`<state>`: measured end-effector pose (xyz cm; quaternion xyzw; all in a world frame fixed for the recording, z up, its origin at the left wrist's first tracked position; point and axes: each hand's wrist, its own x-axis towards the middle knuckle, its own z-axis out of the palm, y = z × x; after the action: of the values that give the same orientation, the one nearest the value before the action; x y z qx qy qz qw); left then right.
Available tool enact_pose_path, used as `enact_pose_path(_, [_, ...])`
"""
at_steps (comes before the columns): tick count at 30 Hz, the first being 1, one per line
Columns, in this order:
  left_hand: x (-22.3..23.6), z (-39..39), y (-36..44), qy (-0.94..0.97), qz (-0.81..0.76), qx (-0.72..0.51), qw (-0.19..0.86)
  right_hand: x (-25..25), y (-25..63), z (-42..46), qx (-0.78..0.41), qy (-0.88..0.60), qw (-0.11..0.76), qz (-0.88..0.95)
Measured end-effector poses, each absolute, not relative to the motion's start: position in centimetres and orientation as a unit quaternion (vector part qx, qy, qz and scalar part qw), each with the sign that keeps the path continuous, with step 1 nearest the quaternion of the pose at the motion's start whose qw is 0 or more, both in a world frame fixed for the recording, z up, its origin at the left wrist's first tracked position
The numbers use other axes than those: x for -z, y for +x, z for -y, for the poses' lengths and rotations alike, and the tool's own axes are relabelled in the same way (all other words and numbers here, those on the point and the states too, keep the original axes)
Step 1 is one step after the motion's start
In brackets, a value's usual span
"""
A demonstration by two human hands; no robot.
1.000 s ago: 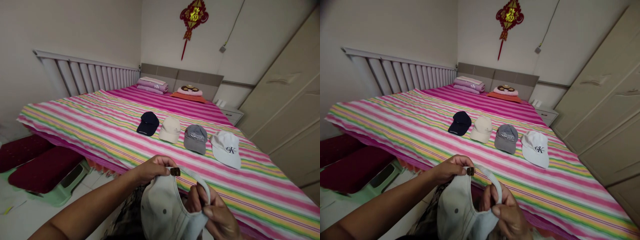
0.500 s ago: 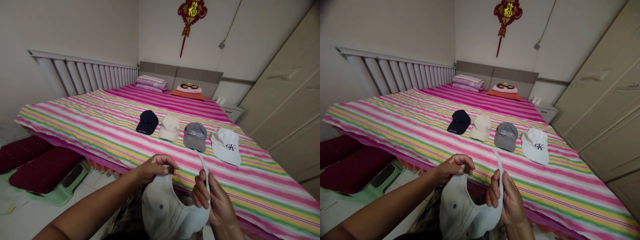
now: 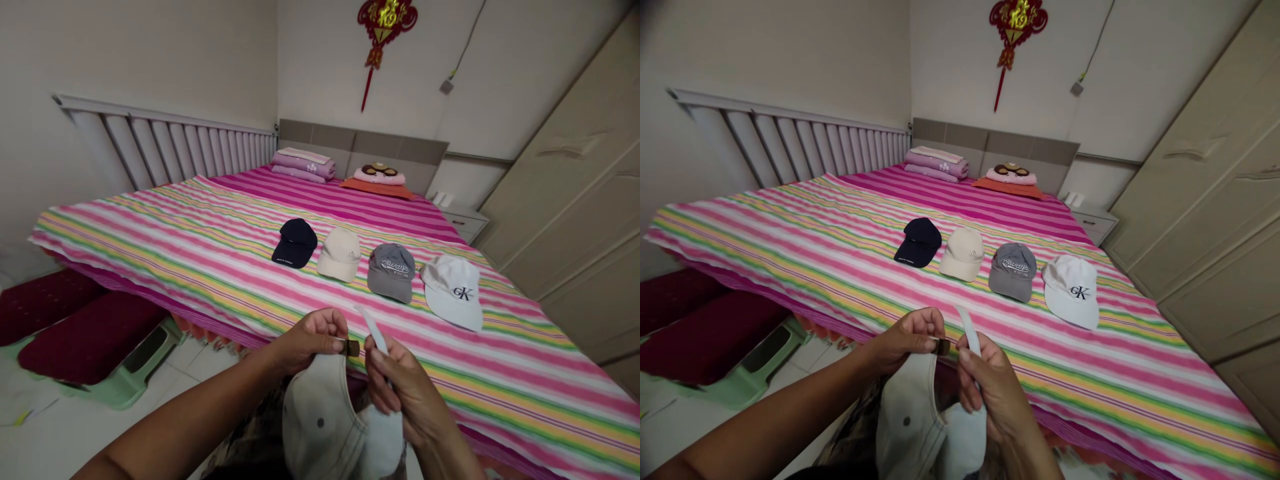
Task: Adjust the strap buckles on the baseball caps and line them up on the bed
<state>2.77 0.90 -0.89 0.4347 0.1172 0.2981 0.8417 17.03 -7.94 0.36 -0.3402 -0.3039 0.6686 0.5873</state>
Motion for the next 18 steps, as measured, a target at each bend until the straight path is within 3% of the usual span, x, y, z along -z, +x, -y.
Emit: enact_pose_path(18, [1.5, -0.5, 2.6, 0.511, -0.141, -0.293, 0.796, -0.2, 15.4, 7.3, -0.675, -0.402, 0.541, 0.301])
